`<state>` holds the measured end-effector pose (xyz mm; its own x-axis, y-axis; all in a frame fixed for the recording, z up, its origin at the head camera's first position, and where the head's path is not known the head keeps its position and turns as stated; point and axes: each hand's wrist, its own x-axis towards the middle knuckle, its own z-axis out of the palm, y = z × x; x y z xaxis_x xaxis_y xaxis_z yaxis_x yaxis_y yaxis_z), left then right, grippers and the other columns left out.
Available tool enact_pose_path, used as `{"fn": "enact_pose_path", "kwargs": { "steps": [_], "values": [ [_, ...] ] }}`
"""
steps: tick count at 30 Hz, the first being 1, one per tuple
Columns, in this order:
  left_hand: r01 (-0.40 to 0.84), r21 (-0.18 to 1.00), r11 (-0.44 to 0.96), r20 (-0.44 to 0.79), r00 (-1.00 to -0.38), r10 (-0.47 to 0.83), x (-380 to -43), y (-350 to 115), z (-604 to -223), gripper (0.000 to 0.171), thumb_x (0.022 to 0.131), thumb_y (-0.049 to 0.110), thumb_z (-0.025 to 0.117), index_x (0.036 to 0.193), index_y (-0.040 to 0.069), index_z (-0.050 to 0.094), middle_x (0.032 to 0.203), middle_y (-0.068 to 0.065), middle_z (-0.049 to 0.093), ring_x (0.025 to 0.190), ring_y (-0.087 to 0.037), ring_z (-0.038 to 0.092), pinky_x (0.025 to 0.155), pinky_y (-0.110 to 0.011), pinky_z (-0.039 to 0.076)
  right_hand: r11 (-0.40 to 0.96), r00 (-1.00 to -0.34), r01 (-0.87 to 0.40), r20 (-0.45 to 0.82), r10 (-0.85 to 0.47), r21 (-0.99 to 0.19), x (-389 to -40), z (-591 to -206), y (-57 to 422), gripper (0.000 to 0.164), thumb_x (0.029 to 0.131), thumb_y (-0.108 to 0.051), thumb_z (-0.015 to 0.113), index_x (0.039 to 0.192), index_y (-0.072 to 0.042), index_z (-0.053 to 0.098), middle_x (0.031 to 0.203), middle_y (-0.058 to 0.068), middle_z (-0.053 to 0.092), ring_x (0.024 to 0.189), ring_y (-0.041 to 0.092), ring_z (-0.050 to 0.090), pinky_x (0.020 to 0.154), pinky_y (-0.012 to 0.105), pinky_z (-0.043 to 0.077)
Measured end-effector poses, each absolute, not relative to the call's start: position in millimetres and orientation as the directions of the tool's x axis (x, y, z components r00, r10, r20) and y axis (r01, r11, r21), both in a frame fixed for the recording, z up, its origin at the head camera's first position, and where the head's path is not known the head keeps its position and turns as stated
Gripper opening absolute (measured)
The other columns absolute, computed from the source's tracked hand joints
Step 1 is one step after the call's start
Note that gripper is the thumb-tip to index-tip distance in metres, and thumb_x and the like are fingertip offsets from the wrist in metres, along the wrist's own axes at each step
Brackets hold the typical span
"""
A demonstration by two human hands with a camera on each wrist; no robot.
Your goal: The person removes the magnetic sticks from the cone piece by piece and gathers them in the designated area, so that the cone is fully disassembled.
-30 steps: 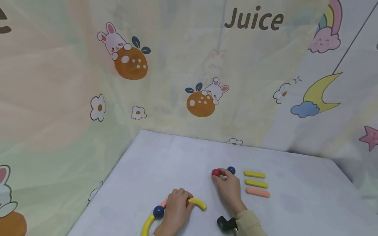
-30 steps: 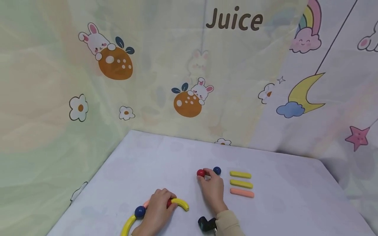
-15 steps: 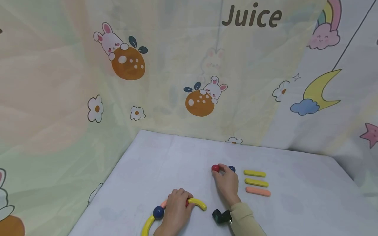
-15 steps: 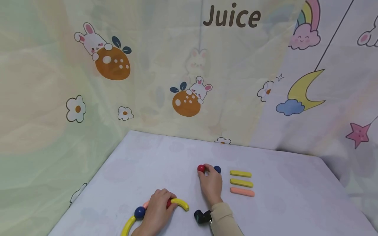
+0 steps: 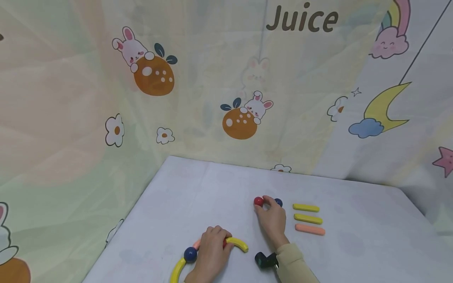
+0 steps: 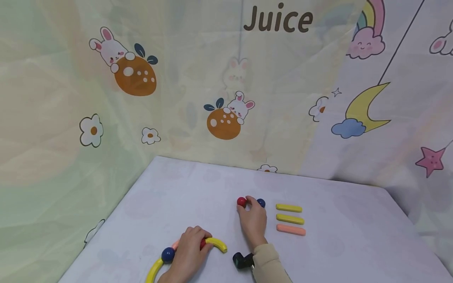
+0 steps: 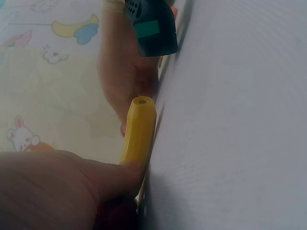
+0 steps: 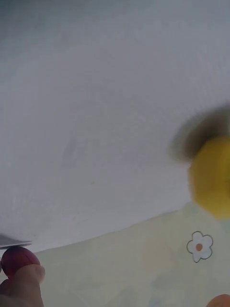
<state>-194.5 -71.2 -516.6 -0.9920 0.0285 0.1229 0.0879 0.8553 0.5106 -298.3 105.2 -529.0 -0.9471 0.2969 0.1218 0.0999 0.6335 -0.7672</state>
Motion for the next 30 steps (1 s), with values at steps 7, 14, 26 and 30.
{"fn": "enact_pose_path", "kwargs": {
  "steps": [7, 14, 26, 30],
  "values": [
    [0.120, 0.514, 0.849, 0.151, -0.987, 0.048, -195, -72, -517, 0.015, 0.081, 0.028, 0.079, 0.091, 0.020, 0.070, 0.082, 0.012, 0.054, 0.081, -0.010, 0.042, 0.077, -0.034, 0.039, 0.629, -0.954, 0.105, 0.100, 0.281, -0.770, -263, -518, 107, 0.030, 0.089, -0.029, 0.070, 0.117, -0.016, 0.066, 0.109, 0.002, 0.068, 0.083, 0.018, 0.060, 0.070, 0.032, 0.051],
    [0.171, 0.532, 0.829, 0.188, -0.979, 0.081, -194, -76, -519, 0.015, 0.082, 0.030, 0.078, 0.091, 0.021, 0.069, 0.083, 0.013, 0.055, 0.082, -0.009, 0.044, 0.077, -0.034, 0.039, 0.740, -0.988, -0.004, -0.113, -0.108, -0.672, -208, -503, 99, 0.032, 0.081, -0.044, 0.077, 0.098, -0.017, 0.072, 0.074, -0.008, 0.058, 0.068, 0.012, 0.049, 0.058, 0.025, 0.040],
    [0.196, 0.581, 0.790, 0.152, -0.980, 0.131, -190, -70, -516, 0.037, 0.080, 0.034, 0.081, 0.111, 0.019, 0.067, 0.097, 0.010, 0.057, 0.093, -0.009, 0.046, 0.079, -0.029, 0.049, 0.823, -1.000, 0.020, -0.031, 0.003, -0.568, -195, -513, 107, 0.017, 0.078, -0.031, 0.080, 0.086, -0.019, 0.071, 0.069, -0.009, 0.053, 0.064, 0.012, 0.045, 0.058, 0.027, 0.037],
    [0.193, 0.528, 0.827, 0.150, -0.980, 0.133, -187, -68, -511, 0.034, 0.078, 0.034, 0.083, 0.105, 0.019, 0.069, 0.096, 0.009, 0.058, 0.090, -0.010, 0.047, 0.079, -0.031, 0.048, 0.810, -0.998, 0.065, -0.018, 0.068, -0.583, -197, -514, 115, 0.016, 0.078, -0.027, 0.080, 0.087, -0.018, 0.070, 0.070, -0.009, 0.055, 0.064, 0.011, 0.047, 0.059, 0.027, 0.039]
  ]
}}
